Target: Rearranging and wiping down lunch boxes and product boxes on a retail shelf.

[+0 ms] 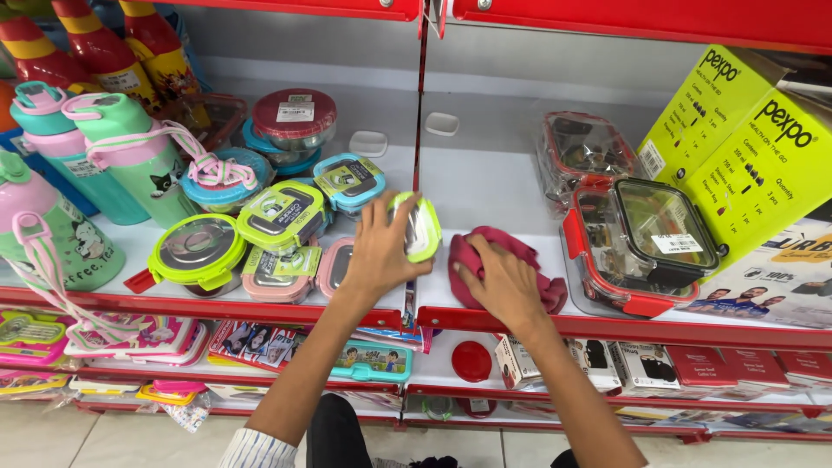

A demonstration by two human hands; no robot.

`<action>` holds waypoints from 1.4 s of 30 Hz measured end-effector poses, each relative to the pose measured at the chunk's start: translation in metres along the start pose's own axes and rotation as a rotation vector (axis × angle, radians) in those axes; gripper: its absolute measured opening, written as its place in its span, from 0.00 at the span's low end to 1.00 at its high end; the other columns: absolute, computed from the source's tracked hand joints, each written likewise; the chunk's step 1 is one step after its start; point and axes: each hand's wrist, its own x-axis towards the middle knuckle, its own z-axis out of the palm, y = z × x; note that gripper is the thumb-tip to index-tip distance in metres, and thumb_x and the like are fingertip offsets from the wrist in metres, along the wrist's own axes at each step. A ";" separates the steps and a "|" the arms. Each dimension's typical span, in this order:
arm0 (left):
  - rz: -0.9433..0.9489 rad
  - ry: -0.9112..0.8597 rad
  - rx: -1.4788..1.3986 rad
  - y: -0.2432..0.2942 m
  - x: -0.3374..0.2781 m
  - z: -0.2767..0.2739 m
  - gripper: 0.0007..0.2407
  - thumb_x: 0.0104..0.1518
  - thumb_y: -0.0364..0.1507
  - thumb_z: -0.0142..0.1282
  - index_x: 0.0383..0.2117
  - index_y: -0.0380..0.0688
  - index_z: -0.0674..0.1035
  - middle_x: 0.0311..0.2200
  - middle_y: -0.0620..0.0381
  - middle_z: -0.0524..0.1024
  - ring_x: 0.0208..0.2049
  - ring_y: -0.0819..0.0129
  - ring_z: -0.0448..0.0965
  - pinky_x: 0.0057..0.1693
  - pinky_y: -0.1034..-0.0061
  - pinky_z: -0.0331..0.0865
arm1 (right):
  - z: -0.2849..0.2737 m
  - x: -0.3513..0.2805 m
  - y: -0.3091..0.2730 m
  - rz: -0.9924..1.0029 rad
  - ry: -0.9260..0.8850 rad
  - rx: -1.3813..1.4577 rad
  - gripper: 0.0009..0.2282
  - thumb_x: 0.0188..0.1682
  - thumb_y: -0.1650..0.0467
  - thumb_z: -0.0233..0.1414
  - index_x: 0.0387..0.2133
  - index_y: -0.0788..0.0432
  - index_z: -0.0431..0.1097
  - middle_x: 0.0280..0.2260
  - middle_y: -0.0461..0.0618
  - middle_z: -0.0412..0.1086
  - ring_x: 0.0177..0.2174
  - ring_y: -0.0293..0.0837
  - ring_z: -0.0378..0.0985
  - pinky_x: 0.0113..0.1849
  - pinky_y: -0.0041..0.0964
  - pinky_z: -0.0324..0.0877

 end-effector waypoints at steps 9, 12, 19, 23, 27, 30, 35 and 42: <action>-0.121 0.065 -0.292 -0.011 0.004 -0.002 0.40 0.41 0.40 0.73 0.65 0.49 0.66 0.61 0.40 0.63 0.62 0.42 0.66 0.62 0.55 0.66 | 0.022 0.008 0.011 -0.158 -0.231 0.826 0.18 0.47 0.65 0.63 0.47 0.62 0.72 0.38 0.60 0.72 0.41 0.55 0.75 0.45 0.48 0.72; -0.091 0.118 -0.226 -0.002 0.002 -0.005 0.42 0.39 0.39 0.74 0.65 0.48 0.66 0.61 0.37 0.61 0.61 0.38 0.64 0.60 0.53 0.66 | -0.011 -0.005 0.012 -0.219 -0.026 0.795 0.19 0.45 0.67 0.63 0.49 0.61 0.71 0.48 0.56 0.74 0.49 0.51 0.77 0.52 0.45 0.70; -0.135 -0.154 -0.022 -0.009 0.004 0.020 0.38 0.40 0.45 0.71 0.63 0.53 0.69 0.61 0.40 0.64 0.60 0.38 0.66 0.57 0.50 0.65 | 0.004 -0.016 0.006 -0.172 -0.060 0.271 0.25 0.44 0.72 0.57 0.58 0.55 0.65 0.52 0.57 0.70 0.51 0.58 0.73 0.52 0.48 0.67; -0.116 -0.162 0.104 -0.008 0.000 0.006 0.31 0.51 0.49 0.66 0.57 0.45 0.72 0.52 0.37 0.71 0.52 0.39 0.71 0.55 0.48 0.65 | 0.017 -0.004 -0.013 -0.316 0.129 0.441 0.27 0.42 0.77 0.52 0.60 0.59 0.61 0.59 0.63 0.60 0.59 0.61 0.62 0.57 0.53 0.59; -0.013 -0.048 0.039 -0.001 -0.009 -0.029 0.18 0.53 0.40 0.61 0.46 0.44 0.79 0.45 0.47 0.79 0.49 0.48 0.76 0.51 0.53 0.68 | 0.036 0.018 -0.025 -0.328 0.176 0.431 0.24 0.44 0.77 0.52 0.58 0.59 0.64 0.61 0.58 0.62 0.60 0.57 0.63 0.59 0.59 0.50; 0.021 0.079 0.040 -0.008 -0.004 -0.056 0.14 0.56 0.35 0.60 0.45 0.43 0.79 0.41 0.48 0.80 0.47 0.49 0.77 0.50 0.55 0.69 | 0.038 0.035 -0.030 -0.240 0.195 0.292 0.15 0.48 0.74 0.53 0.50 0.54 0.71 0.58 0.52 0.68 0.57 0.53 0.70 0.61 0.55 0.56; -0.046 0.266 0.234 -0.093 0.038 -0.080 0.11 0.53 0.24 0.57 0.42 0.38 0.77 0.38 0.42 0.77 0.42 0.44 0.77 0.48 0.54 0.72 | 0.026 0.052 -0.084 -0.332 0.317 0.239 0.13 0.48 0.70 0.57 0.46 0.57 0.72 0.58 0.56 0.65 0.55 0.57 0.68 0.57 0.54 0.60; -0.441 0.161 0.646 -0.262 0.085 -0.050 0.23 0.45 0.34 0.66 0.44 0.29 0.77 0.44 0.39 0.77 0.48 0.46 0.77 0.49 0.62 0.75 | 0.064 0.137 -0.182 -0.683 0.267 0.323 0.24 0.49 0.75 0.54 0.62 0.59 0.62 0.65 0.64 0.58 0.63 0.61 0.60 0.63 0.52 0.57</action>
